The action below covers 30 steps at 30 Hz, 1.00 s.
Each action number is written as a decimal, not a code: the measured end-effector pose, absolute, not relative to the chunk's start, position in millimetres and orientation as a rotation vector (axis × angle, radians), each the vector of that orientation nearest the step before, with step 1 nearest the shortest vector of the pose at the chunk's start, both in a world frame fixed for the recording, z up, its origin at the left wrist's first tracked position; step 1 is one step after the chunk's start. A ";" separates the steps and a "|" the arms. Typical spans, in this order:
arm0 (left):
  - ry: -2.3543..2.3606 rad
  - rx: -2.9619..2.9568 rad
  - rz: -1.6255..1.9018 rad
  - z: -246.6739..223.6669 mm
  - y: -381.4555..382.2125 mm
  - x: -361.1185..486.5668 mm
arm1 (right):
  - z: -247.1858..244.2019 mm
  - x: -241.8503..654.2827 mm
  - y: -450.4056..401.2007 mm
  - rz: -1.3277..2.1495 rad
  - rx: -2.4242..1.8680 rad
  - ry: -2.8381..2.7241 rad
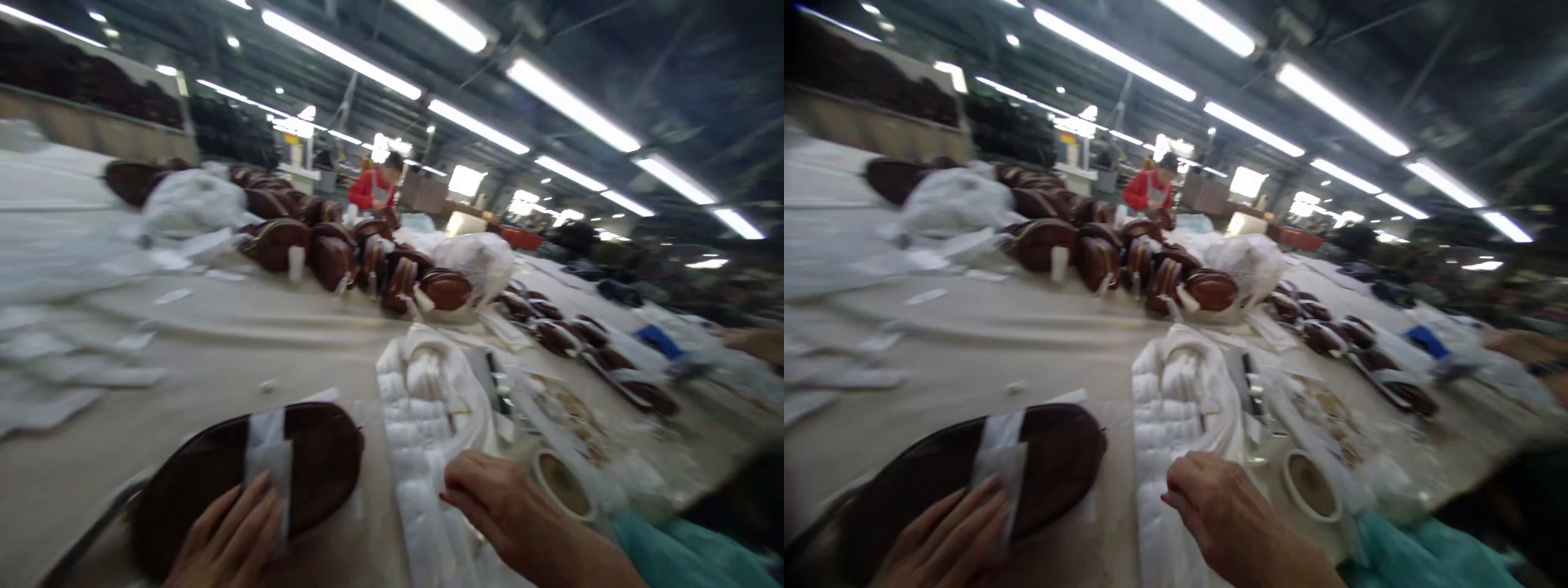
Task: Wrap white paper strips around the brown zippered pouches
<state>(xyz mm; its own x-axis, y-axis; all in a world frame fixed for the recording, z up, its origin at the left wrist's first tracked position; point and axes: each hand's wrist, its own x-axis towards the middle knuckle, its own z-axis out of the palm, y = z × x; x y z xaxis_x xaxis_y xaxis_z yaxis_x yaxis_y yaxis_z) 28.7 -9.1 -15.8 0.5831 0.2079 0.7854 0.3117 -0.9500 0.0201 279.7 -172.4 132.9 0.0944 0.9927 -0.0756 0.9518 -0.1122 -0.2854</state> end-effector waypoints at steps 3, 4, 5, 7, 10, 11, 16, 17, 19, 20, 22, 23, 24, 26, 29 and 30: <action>-0.564 -2.891 -1.052 -11.5 -22.5 10.8 | 136.5 258.6 -122.6 0.397 -1.779 -2.319; -0.556 -2.923 -0.955 -10.4 -22.8 8.5 | 133.8 252.9 -104.1 0.416 -1.666 -2.394; -0.531 -2.936 -0.898 -9.6 -21.7 7.2 | 130.0 246.9 -85.6 0.445 -1.574 -2.458; -0.560 -2.954 -0.799 -8.0 -19.0 6.3 | 121.8 233.3 -51.6 0.510 -1.438 -2.570; -0.587 -2.965 -0.773 -5.2 -20.0 7.1 | 111.2 213.7 -12.5 0.538 -1.331 -2.719; -0.584 -2.968 -0.779 -4.8 -21.1 7.4 | 107.6 208.9 -2.0 0.513 -1.332 -2.759; -0.554 -2.977 -0.795 -7.0 -21.9 6.5 | 89.1 195.9 37.2 0.460 -1.444 -2.866; -0.558 -2.975 -0.800 -7.2 -21.4 6.1 | 87.0 194.2 42.7 0.505 -1.448 -2.864; -0.574 -2.965 -0.825 -6.9 -20.5 5.6 | 85.5 190.7 51.5 0.627 -1.448 -2.835; -0.577 -2.956 -0.843 -6.6 -20.1 5.5 | 86.1 189.1 55.1 0.691 -1.452 -2.812; -0.575 -2.943 -0.878 -6.1 -19.9 5.6 | 88.4 186.7 61.5 0.806 -1.460 -2.762; -0.571 -2.939 -0.896 -6.3 -20.0 5.9 | 89.3 186.2 64.7 0.860 -1.470 -2.740; -0.572 -2.935 -0.914 -6.7 -20.2 6.3 | 89.5 186.4 68.4 0.909 -1.493 -2.713; -0.588 -2.930 -0.949 -8.4 -20.7 7.0 | 86.6 189.3 77.3 0.987 -1.567 -2.633; -0.585 -2.930 -0.943 -11.8 -21.6 7.4 | 73.3 199.0 93.8 1.151 -1.658 -2.469; -0.579 -2.932 -0.924 -12.8 -21.7 7.2 | 67.5 203.0 99.4 1.207 -1.660 -2.431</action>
